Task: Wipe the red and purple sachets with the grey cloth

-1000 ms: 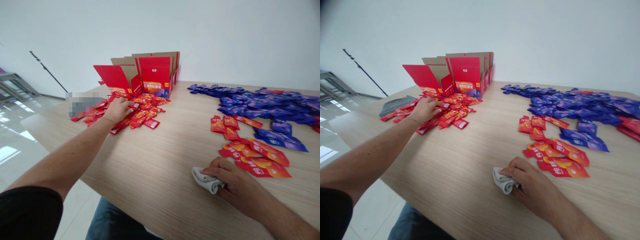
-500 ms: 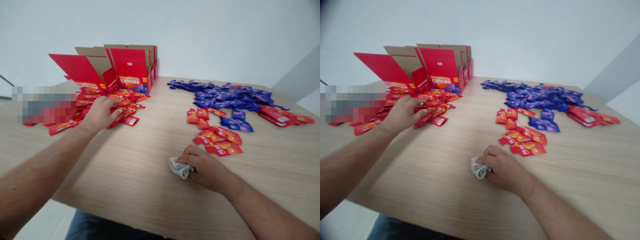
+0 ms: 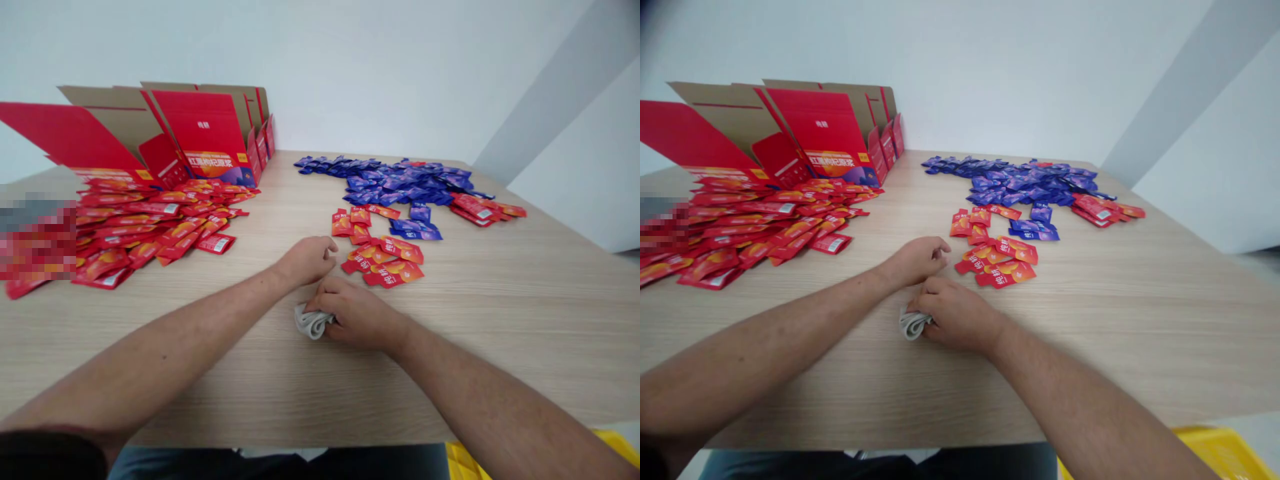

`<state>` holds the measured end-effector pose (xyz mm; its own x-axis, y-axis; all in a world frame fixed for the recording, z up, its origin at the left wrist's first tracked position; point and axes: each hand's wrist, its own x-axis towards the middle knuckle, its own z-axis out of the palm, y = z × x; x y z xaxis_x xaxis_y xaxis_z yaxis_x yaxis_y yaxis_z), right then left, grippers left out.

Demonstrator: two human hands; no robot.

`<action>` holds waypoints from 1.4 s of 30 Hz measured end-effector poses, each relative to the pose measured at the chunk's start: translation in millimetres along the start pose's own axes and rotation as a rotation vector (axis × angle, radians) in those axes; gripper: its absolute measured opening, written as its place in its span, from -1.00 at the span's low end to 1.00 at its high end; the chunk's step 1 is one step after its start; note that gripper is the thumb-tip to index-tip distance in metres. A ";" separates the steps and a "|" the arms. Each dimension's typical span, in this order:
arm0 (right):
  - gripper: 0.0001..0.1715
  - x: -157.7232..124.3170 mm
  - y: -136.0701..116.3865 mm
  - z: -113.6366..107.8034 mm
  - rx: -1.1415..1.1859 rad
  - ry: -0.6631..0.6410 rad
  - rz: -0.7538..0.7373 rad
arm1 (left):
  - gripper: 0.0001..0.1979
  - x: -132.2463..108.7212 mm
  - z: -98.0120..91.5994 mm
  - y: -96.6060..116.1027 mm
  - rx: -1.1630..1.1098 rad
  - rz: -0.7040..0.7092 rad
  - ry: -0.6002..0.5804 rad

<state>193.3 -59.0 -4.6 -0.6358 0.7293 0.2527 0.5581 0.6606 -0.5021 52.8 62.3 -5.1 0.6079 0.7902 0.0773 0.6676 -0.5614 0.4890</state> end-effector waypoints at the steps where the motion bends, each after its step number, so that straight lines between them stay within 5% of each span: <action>1: -0.63 0.2 -0.1 -0.2 0.006 0.002 -0.005 | -0.63 10.2 5.0 3.6 0.010 -0.015 -0.014; 6: -0.65 1.1 -0.4 -0.6 0.045 0.003 -0.021 | -0.72 41.1 18.4 20.9 0.104 -0.048 -0.079; 13: -0.69 1.8 -3.4 -3.6 0.008 -0.024 -0.017 | -0.80 39.4 25.6 23.0 0.167 -0.022 -0.060; 20: -0.69 0.4 -4.5 -1.8 -0.056 -0.018 -0.045 | -0.86 -5.5 -2.8 4.7 0.119 -0.159 0.098; 23: -0.70 -0.6 -8.8 -2.3 -0.076 0.111 -0.052 | -0.86 -36.3 -24.6 -0.4 0.016 -0.172 0.209; 27: -0.72 -3.6 -19.1 -9.9 -0.110 0.383 0.000 | -0.83 -77.5 -52.9 -0.7 -0.017 -0.035 0.273; 31: -0.66 -6.5 -25.4 -15.0 -0.098 0.377 0.030 | -0.83 -105.8 -70.7 9.5 -0.025 0.170 0.205; 38: -0.60 -0.8 -21.4 -5.8 0.144 0.155 0.033 | -0.90 -109.8 -66.2 19.1 -0.121 0.270 0.171; 42: -0.77 3.4 -20.2 -5.3 0.418 0.170 0.129 | -0.88 -104.6 -48.7 10.3 -0.648 0.062 0.390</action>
<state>182.7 -68.9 10.8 -0.4593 0.8428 0.2807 0.3424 0.4595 -0.8195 -24.9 -14.2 34.1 0.3596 0.8592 0.3638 0.1777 -0.4459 0.8773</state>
